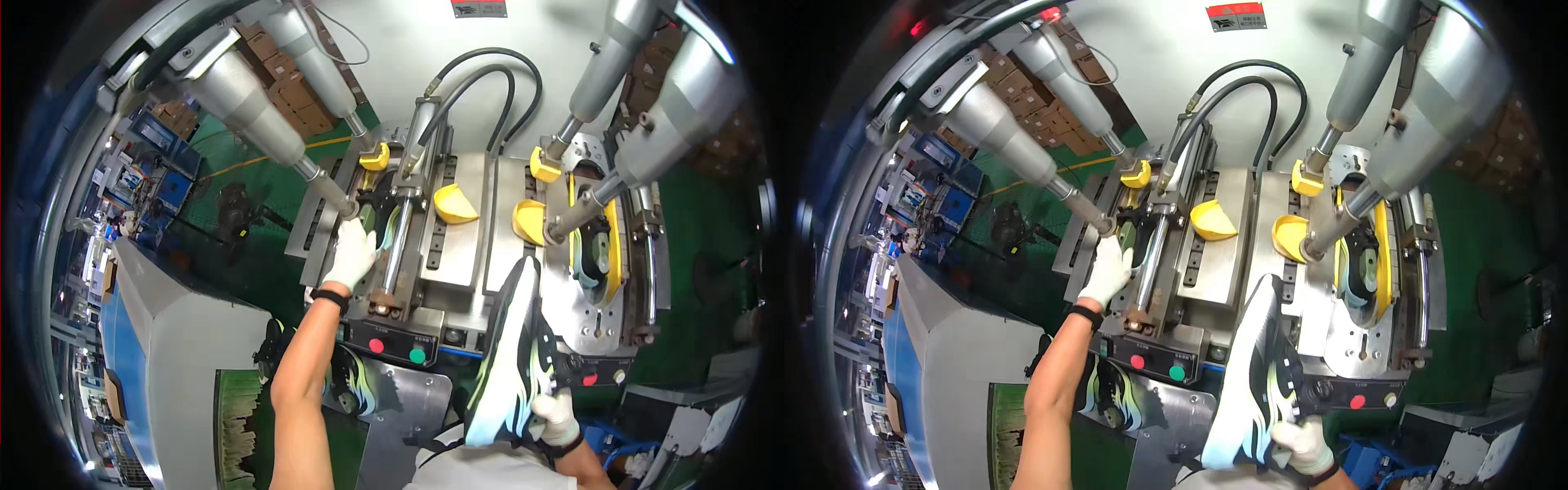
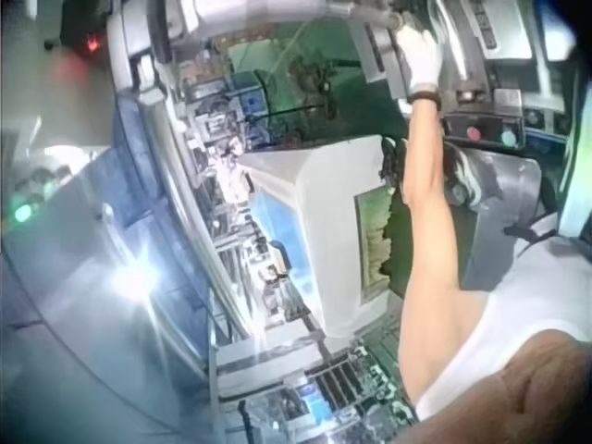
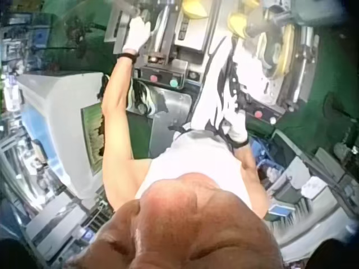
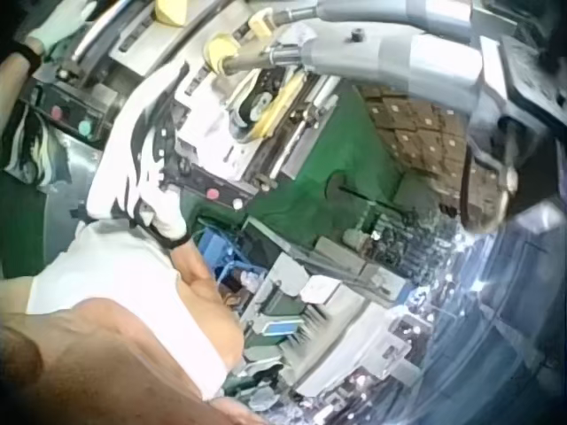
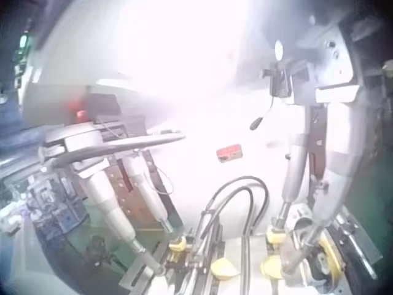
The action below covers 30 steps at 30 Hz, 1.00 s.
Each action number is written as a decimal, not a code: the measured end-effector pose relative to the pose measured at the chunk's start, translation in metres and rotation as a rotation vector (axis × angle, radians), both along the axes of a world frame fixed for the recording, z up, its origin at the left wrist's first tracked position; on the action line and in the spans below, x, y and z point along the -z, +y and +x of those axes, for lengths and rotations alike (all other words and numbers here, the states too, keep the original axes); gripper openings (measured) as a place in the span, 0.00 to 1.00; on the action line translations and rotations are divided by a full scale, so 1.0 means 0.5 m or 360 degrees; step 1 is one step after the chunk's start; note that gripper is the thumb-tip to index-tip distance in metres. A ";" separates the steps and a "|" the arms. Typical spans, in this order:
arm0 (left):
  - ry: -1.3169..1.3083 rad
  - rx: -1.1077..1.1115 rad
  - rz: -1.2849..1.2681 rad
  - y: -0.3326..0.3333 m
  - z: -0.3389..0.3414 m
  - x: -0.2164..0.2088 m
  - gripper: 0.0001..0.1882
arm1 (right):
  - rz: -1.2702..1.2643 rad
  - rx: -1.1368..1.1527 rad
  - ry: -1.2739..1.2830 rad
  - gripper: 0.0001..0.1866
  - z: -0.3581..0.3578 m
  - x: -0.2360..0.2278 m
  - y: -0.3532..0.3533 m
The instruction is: Operating industrial machinery to process and assemble athletic shoes in a factory setting.
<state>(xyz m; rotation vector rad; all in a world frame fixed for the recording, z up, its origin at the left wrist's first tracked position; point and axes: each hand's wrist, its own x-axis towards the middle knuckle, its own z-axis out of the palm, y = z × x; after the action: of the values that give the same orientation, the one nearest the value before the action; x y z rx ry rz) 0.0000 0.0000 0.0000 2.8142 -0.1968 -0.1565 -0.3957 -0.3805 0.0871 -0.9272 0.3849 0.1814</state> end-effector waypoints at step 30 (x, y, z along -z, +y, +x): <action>-0.0731 -0.1056 -0.0722 0.261 -0.709 -0.193 0.28 | -0.0449 -0.0717 -0.0031 0.07 0.817 0.046 0.516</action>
<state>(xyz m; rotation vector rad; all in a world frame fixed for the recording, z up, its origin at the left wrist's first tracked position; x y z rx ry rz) -0.3543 0.1304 0.0965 2.2699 0.5324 0.6044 0.0128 -0.1224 0.0640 -1.2869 0.1797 0.5393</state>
